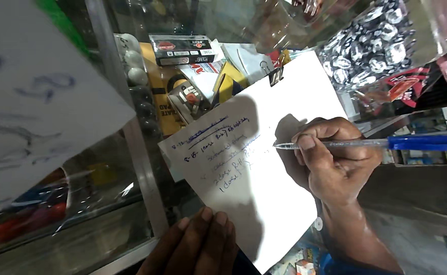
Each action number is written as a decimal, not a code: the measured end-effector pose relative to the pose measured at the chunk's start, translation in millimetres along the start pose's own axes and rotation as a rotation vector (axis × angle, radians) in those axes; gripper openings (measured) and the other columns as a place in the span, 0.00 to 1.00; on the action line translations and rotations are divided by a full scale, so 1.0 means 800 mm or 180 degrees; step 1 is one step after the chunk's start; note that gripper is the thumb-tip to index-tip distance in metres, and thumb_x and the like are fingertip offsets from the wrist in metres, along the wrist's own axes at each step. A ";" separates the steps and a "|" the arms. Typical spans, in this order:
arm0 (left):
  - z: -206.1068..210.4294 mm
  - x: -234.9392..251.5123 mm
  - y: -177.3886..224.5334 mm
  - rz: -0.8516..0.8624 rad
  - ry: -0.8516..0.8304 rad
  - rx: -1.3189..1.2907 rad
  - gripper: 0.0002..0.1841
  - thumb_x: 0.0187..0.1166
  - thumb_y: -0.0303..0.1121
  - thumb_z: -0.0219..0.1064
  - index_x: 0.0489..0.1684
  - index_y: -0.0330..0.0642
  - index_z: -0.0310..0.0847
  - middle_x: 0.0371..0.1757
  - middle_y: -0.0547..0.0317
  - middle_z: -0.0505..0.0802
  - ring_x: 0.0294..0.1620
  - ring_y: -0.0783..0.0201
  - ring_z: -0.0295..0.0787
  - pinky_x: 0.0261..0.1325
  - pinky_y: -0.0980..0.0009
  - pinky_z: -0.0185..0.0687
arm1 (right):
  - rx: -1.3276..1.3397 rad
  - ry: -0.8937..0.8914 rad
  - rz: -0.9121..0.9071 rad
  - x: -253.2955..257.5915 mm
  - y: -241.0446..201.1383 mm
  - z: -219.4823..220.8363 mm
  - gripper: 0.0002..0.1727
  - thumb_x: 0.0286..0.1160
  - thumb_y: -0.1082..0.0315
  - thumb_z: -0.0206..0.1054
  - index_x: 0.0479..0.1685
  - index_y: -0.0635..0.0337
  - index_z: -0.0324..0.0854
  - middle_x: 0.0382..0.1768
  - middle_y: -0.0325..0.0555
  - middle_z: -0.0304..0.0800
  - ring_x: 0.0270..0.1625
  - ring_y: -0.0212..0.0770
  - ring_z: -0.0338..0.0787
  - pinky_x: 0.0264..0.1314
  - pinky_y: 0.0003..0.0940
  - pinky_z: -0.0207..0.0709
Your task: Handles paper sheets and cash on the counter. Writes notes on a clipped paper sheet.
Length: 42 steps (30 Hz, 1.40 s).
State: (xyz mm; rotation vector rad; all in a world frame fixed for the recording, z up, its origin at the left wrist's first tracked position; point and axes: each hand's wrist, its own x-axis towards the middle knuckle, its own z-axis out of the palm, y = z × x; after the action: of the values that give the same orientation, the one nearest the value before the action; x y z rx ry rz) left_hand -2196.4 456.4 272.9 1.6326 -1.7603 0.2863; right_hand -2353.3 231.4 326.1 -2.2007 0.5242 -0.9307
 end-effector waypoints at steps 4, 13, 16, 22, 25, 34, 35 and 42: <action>0.000 0.000 0.000 0.0015 -0.0042 -0.0016 0.11 0.84 0.33 0.66 0.56 0.39 0.87 0.57 0.53 0.94 0.66 0.56 0.85 0.75 0.65 0.68 | -0.0040 0.0011 -0.0049 -0.003 0.000 -0.002 0.02 0.79 0.69 0.65 0.37 0.52 0.79 0.27 0.23 0.81 0.26 0.14 0.79 0.27 0.10 0.76; 0.002 -0.002 -0.001 0.0051 0.0026 -0.0020 0.12 0.85 0.34 0.65 0.57 0.39 0.87 0.57 0.52 0.94 0.66 0.55 0.85 0.75 0.64 0.69 | 0.0052 -0.0064 -0.0104 0.002 0.000 0.001 0.04 0.83 0.69 0.64 0.40 0.55 0.80 0.29 0.26 0.84 0.27 0.15 0.80 0.28 0.11 0.76; 0.003 -0.001 0.000 0.0037 0.0123 -0.0006 0.11 0.84 0.33 0.66 0.56 0.39 0.87 0.56 0.51 0.95 0.65 0.55 0.87 0.73 0.63 0.72 | 0.0182 0.0313 -0.0143 0.011 -0.014 -0.018 0.05 0.84 0.62 0.66 0.44 0.49 0.86 0.35 0.25 0.89 0.29 0.21 0.84 0.30 0.18 0.80; 0.007 -0.001 -0.001 0.0062 0.0213 0.0136 0.13 0.86 0.36 0.63 0.59 0.40 0.86 0.60 0.52 0.93 0.67 0.54 0.85 0.76 0.61 0.70 | -0.1409 0.0079 -0.0832 0.034 -0.043 -0.056 0.15 0.89 0.66 0.61 0.63 0.66 0.83 0.53 0.44 0.90 0.49 0.31 0.91 0.50 0.29 0.88; 0.011 -0.002 -0.002 0.0040 0.0346 0.0196 0.15 0.87 0.39 0.63 0.59 0.40 0.86 0.61 0.52 0.93 0.68 0.55 0.86 0.78 0.60 0.69 | -0.1977 -0.0403 -0.0953 0.025 -0.038 -0.040 0.15 0.86 0.66 0.61 0.58 0.67 0.88 0.55 0.57 0.92 0.62 0.46 0.90 0.68 0.40 0.83; -0.020 0.002 -0.014 -0.0231 0.0338 0.0401 0.15 0.87 0.28 0.55 0.63 0.37 0.84 0.63 0.47 0.93 0.68 0.49 0.88 0.76 0.53 0.74 | -0.2309 -0.0532 -0.0366 -0.002 -0.034 0.053 0.19 0.87 0.60 0.58 0.68 0.54 0.87 0.63 0.52 0.89 0.69 0.52 0.84 0.68 0.48 0.79; -0.024 -0.001 -0.017 -0.0174 0.0296 0.0351 0.15 0.87 0.26 0.54 0.63 0.38 0.84 0.63 0.48 0.93 0.68 0.50 0.88 0.76 0.55 0.74 | -0.2426 -0.0519 -0.0334 0.003 -0.039 0.064 0.19 0.88 0.60 0.58 0.69 0.56 0.86 0.63 0.53 0.89 0.68 0.55 0.84 0.66 0.50 0.79; -0.037 -0.035 -0.034 0.0380 -0.0161 0.0027 0.20 0.89 0.46 0.56 0.66 0.44 0.83 0.70 0.54 0.89 0.80 0.53 0.76 0.84 0.55 0.63 | -0.2660 -0.0620 0.0015 0.045 -0.082 0.072 0.25 0.71 0.69 0.71 0.69 0.67 0.82 0.66 0.66 0.85 0.65 0.66 0.86 0.60 0.62 0.81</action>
State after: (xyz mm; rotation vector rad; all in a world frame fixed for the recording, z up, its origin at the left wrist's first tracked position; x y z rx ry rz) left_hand -2161.9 491.0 268.8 1.5554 -1.9008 0.3106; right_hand -2280.4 280.3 361.1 -2.9793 0.9437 -0.5163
